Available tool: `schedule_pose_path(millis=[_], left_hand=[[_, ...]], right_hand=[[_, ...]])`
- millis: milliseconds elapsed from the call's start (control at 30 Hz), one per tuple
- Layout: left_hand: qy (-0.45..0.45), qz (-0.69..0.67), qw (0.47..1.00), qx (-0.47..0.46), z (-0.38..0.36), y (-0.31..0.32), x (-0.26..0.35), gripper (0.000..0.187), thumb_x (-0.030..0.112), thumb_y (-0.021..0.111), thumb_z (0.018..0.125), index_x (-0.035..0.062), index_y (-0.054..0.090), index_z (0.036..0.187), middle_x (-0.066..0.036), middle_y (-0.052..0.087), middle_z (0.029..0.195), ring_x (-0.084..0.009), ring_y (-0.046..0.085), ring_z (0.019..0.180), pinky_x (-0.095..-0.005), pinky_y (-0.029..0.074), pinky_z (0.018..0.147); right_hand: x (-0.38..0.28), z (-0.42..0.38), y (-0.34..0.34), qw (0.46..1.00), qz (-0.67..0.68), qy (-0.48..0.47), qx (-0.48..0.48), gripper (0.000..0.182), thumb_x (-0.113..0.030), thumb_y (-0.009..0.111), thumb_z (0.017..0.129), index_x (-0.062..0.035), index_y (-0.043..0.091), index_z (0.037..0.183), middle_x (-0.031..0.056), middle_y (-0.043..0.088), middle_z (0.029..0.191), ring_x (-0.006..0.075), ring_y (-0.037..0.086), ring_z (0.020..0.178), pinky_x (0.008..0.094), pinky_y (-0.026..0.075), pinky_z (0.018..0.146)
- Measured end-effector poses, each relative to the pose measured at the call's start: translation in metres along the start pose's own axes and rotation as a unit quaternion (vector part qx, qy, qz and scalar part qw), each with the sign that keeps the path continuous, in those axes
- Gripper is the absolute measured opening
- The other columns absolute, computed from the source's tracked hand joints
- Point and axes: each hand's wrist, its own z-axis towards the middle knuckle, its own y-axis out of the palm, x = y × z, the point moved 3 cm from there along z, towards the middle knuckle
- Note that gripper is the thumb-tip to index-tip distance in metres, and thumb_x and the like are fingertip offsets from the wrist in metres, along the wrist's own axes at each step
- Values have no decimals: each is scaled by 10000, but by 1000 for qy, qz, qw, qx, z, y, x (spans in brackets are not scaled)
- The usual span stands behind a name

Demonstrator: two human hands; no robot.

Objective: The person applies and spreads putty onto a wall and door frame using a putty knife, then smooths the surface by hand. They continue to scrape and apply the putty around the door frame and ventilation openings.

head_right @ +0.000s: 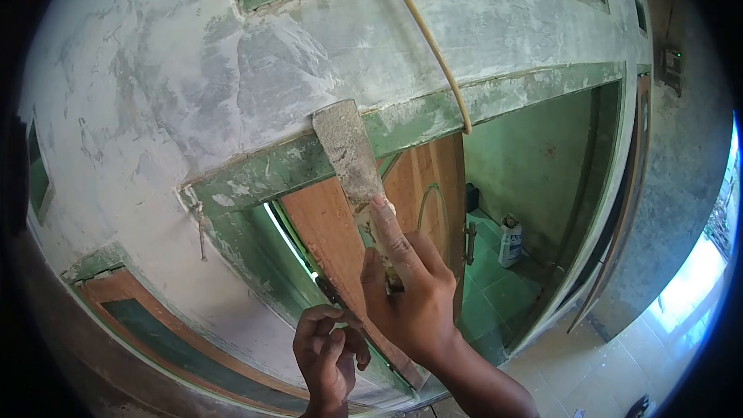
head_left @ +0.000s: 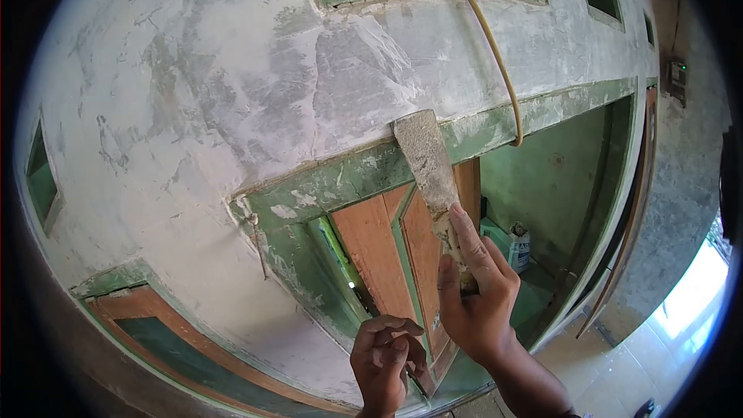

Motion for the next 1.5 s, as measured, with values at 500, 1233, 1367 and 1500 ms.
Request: schedule_pose_path(millis=[500, 1233, 1367, 1500], left_hand=[[5, -25, 1000, -6, 3, -7, 2, 313, 164, 628, 882, -20, 476, 1084, -150, 631, 914, -149, 508, 438, -244, 349, 369], [0, -36, 998, -45, 8, -16, -2, 309, 155, 630, 888, -24, 483, 1093, -151, 606, 906, -120, 436, 427, -238, 317, 375], [-8, -30, 998, -48, 6, -19, -2, 300, 151, 623, 891, -17, 486, 1098, -146, 610, 914, -114, 425, 428, -234, 314, 379], [-7, -42, 998, -43, 6, -20, 2, 293, 148, 623, 888, -9, 492, 1098, -136, 614, 916, -106, 409, 428, -233, 314, 384]], right_hand=[[-13, 13, -6, 1000, -4, 20, 7, 520, 80, 553, 782, 22, 540, 1298, 260, 630, 1134, 285, 657, 1027, 320, 488, 874], [-22, 7, -3, 999, -35, 32, -4, 505, 50, 561, 796, 6, 547, 1299, 258, 656, 1045, 242, 686, 902, 307, 518, 772], [-26, 28, -2, 1000, -21, -1, 18, 484, 40, 552, 814, 3, 550, 1296, 256, 648, 1102, 252, 665, 1006, 319, 507, 842], [-36, 55, -2, 999, -18, -24, 23, 464, 28, 547, 828, 9, 551, 1292, 260, 630, 1152, 263, 641, 1068, 325, 497, 879]])
